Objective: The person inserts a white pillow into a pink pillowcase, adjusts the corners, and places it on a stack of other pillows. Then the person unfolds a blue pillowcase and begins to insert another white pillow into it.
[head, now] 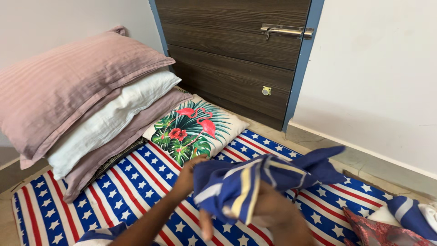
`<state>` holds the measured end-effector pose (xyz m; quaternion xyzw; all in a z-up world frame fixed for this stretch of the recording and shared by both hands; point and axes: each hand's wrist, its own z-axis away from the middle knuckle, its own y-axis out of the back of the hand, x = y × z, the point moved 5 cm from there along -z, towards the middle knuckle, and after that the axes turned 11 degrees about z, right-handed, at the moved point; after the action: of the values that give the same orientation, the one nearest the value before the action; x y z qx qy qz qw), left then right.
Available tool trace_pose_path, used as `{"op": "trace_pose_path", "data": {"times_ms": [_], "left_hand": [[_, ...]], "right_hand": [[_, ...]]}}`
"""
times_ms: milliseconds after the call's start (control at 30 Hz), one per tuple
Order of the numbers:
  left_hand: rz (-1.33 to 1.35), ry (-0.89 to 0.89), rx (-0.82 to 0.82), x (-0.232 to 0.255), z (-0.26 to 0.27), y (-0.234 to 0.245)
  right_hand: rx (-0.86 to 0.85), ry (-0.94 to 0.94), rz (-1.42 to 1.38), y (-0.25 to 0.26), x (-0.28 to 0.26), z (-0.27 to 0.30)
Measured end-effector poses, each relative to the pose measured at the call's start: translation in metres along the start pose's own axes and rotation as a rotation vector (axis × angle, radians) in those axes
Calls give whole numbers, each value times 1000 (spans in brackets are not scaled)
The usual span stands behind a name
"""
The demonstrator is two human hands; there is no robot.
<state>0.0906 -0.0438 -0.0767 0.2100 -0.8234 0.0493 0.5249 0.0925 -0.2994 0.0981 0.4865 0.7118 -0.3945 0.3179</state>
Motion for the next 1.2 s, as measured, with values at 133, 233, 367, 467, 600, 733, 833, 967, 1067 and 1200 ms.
{"op": "trace_pose_path", "data": {"times_ms": [133, 233, 367, 467, 600, 733, 833, 967, 1067, 1200], "left_hand": [[172, 300, 227, 41, 0, 74], [-217, 274, 215, 110, -3, 114], [-610, 480, -70, 180, -12, 124], [-697, 851, -385, 197, -8, 121], [-554, 1043, -740, 191, 8, 111], [-619, 731, -775, 164, 1, 111], [-637, 596, -660, 137, -6, 119], [-719, 975, -879, 89, 9, 117], [-797, 815, -936, 76, -14, 92], [-1126, 239, -141, 132, -106, 70]], "right_hand": [[681, -304, 580, 51, -55, 27], [1254, -354, 911, 80, -98, 59], [1273, 14, 1367, 79, -120, 61], [1171, -44, 1193, 82, -110, 59], [1087, -417, 1077, 78, -96, 47], [794, -1033, 1158, 73, -69, 51], [334, -927, 1164, 72, -43, 48], [337, -1026, 1203, 112, -23, 71], [707, -1084, 1403, 144, -39, 90], [1651, -23, 1910, 111, -127, 100]]}}
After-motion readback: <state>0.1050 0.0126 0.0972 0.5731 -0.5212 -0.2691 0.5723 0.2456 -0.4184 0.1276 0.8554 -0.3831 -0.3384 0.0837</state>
